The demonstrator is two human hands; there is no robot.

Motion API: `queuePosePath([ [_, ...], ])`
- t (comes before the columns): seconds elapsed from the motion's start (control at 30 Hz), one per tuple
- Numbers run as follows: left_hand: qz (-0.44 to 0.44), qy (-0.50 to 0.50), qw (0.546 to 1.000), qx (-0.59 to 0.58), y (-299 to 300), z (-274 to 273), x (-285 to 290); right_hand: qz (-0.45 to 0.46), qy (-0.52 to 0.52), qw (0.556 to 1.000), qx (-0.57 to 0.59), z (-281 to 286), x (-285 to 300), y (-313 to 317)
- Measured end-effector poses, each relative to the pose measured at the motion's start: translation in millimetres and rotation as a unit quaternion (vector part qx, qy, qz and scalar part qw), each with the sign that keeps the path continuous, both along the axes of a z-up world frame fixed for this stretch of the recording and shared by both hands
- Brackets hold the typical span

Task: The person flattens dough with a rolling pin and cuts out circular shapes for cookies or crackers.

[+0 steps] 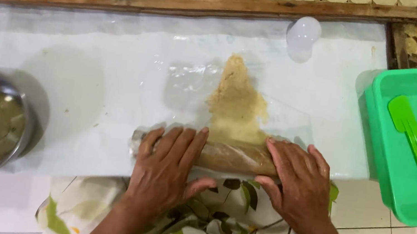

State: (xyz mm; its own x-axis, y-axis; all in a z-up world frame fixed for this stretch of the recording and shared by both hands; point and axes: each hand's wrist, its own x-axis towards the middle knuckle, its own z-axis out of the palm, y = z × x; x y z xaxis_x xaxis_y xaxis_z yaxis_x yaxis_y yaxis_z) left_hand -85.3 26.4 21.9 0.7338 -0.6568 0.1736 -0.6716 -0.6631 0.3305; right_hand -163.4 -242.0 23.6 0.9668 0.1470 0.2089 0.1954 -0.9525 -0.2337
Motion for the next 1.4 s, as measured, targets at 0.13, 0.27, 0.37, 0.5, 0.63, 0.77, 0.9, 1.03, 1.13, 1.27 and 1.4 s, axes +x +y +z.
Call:
queuePosePath([
  [0.13, 0.025, -0.010, 0.999, 0.028, -10.0, -8.2, 17.5, -0.043, -0.002, 0.999, -0.017, -10.2, 25.3, -5.2],
  [0.27, 0.043, 0.023, 0.996, 0.079, -21.3, -9.8, 49.5, -0.035, 0.011, 0.999, 0.000, -4.5, 61.6, -15.7],
  [0.37, 0.048, 0.038, 0.991, 0.122, -25.7, -8.1, 72.4, -0.022, 0.036, 0.999, -0.029, -1.3, 90.9, -21.4],
  [0.5, 0.055, 0.008, 0.991, 0.125, -33.0, -9.2, 104.8, 0.008, 0.054, 0.995, -0.078, -13.3, 127.4, -38.0],
  [0.63, 0.077, -0.011, 0.993, 0.087, -41.7, -3.6, 140.5, 0.021, -0.002, 0.996, -0.085, -8.5, 161.6, -41.6],
  [0.77, 0.128, -0.088, 0.983, 0.095, -43.8, -6.3, 162.5, 0.028, -0.065, 0.997, -0.017, -6.4, 186.1, -42.9],
  [0.9, 0.140, -0.115, 0.976, 0.124, -42.2, -8.0, 159.1, 0.065, -0.075, 0.995, -0.008, -8.8, 189.0, -42.9],
  [1.03, 0.118, -0.052, 0.989, 0.073, -41.1, -8.8, 140.2, 0.057, -0.048, 0.996, -0.057, -10.8, 171.2, -38.3],
  [1.13, 0.110, -0.009, 0.991, 0.080, -38.9, -10.5, 128.6, 0.033, 0.022, 0.998, -0.040, -11.5, 158.6, -35.1],
  [1.27, 0.108, -0.004, 0.987, 0.118, -35.8, -14.9, 110.8, 0.008, 0.072, 0.996, -0.054, -13.1, 138.9, -32.7],
  [1.4, 0.112, 0.010, 0.986, 0.125, -30.9, -24.3, 87.7, -0.012, 0.050, 0.995, -0.082, -18.2, 108.0, -26.6],
])
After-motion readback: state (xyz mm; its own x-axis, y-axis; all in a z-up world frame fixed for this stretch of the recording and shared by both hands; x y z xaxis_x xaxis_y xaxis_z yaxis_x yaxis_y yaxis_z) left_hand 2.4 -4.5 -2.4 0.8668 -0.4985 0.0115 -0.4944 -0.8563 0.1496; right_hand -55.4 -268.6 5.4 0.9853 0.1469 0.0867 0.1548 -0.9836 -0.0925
